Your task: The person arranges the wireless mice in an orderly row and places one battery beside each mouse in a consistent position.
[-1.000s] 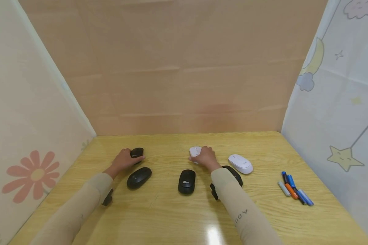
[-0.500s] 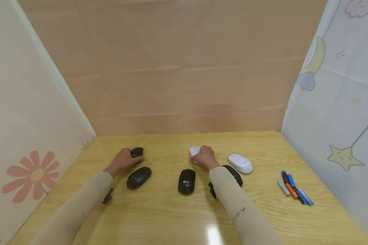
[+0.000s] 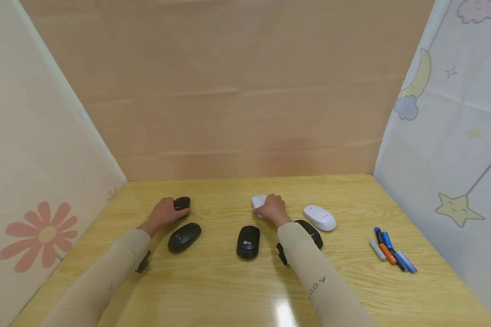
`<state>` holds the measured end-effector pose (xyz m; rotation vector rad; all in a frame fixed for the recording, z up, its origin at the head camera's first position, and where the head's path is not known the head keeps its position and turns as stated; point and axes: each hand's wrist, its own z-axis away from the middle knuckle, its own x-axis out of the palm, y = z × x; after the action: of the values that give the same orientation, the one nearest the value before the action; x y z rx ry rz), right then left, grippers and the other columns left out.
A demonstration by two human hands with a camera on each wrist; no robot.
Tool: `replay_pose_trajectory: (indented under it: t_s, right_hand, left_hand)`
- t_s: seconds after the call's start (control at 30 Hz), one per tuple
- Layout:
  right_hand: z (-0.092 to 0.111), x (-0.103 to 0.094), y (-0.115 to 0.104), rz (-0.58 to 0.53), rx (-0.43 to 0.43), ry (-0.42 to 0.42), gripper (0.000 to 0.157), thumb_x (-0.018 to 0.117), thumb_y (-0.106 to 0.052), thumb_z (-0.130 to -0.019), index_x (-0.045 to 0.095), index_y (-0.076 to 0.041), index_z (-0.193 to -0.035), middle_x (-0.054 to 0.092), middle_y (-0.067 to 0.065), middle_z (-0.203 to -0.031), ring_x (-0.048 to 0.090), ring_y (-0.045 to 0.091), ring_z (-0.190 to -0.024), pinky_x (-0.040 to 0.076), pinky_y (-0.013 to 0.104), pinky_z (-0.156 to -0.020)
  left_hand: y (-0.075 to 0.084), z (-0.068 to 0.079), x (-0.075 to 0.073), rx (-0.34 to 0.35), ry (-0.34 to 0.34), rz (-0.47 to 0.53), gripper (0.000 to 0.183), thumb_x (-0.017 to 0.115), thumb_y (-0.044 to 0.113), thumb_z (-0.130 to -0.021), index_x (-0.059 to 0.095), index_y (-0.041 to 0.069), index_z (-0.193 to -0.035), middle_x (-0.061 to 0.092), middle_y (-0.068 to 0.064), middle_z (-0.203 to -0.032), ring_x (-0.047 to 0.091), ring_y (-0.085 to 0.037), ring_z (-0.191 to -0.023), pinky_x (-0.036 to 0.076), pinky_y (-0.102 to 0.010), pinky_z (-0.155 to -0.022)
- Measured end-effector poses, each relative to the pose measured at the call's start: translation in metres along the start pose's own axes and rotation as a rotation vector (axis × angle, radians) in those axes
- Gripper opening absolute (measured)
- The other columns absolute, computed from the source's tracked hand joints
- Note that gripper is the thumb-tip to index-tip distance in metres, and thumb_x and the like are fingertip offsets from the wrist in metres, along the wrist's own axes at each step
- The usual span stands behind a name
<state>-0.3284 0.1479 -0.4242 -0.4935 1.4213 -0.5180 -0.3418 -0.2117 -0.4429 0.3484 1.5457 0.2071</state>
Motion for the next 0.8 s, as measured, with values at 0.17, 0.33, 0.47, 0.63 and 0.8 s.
replay_pose_trajectory:
  t_s: [0.17, 0.33, 0.47, 0.63, 0.8]
  right_hand:
    - [-0.002, 0.001, 0.001, -0.001, 0.005, 0.000, 0.058, 0.078, -0.028, -0.079, 0.054, 0.013, -0.111, 0.056, 0.020, -0.100, 0.053, 0.033, -0.090, 0.045, 0.044, -0.080]
    - [-0.002, 0.001, 0.000, 0.012, 0.004, -0.002, 0.057, 0.078, -0.028, -0.080, 0.054, 0.014, -0.110, 0.055, 0.021, -0.100, 0.052, 0.034, -0.090, 0.044, 0.045, -0.081]
    - [-0.001, 0.000, -0.001, 0.014, 0.007, -0.001, 0.056, 0.078, -0.028, -0.080, 0.055, 0.013, -0.109, 0.055, 0.021, -0.100, 0.052, 0.034, -0.090, 0.044, 0.046, -0.081]
    - [0.000, 0.000, -0.001, 0.004, 0.009, -0.005, 0.055, 0.078, -0.027, -0.080, 0.055, 0.013, -0.109, 0.055, 0.021, -0.101, 0.051, 0.034, -0.091, 0.043, 0.046, -0.083]
    - [0.000, 0.000, -0.001, -0.010, 0.014, -0.009, 0.054, 0.078, -0.027, -0.080, 0.055, 0.012, -0.109, 0.054, 0.021, -0.101, 0.052, 0.034, -0.091, 0.044, 0.045, -0.082]
  left_hand:
    - [0.001, 0.001, 0.000, 0.007, 0.004, -0.002, 0.083, 0.060, 0.052, -0.089, 0.045, -0.020, -0.126, 0.048, -0.034, -0.119, 0.052, -0.045, -0.104, 0.044, -0.053, -0.090]
    - [0.002, -0.001, 0.000, -0.007, 0.002, 0.004, 0.082, 0.059, 0.052, -0.089, 0.044, -0.019, -0.127, 0.048, -0.033, -0.120, 0.052, -0.043, -0.105, 0.044, -0.052, -0.090]
    - [0.004, -0.002, -0.002, -0.007, 0.004, 0.020, 0.081, 0.058, 0.051, -0.090, 0.042, -0.019, -0.128, 0.047, -0.034, -0.123, 0.050, -0.044, -0.107, 0.042, -0.053, -0.092]
    - [0.010, -0.005, -0.006, -0.007, 0.010, 0.047, 0.079, 0.058, 0.049, -0.091, 0.043, -0.019, -0.127, 0.046, -0.034, -0.123, 0.050, -0.044, -0.106, 0.043, -0.053, -0.090]
    - [0.018, -0.011, -0.013, 0.001, 0.026, 0.084, 0.071, 0.058, 0.049, -0.091, 0.048, -0.015, -0.120, 0.049, -0.030, -0.117, 0.051, -0.039, -0.098, 0.044, -0.051, -0.085]
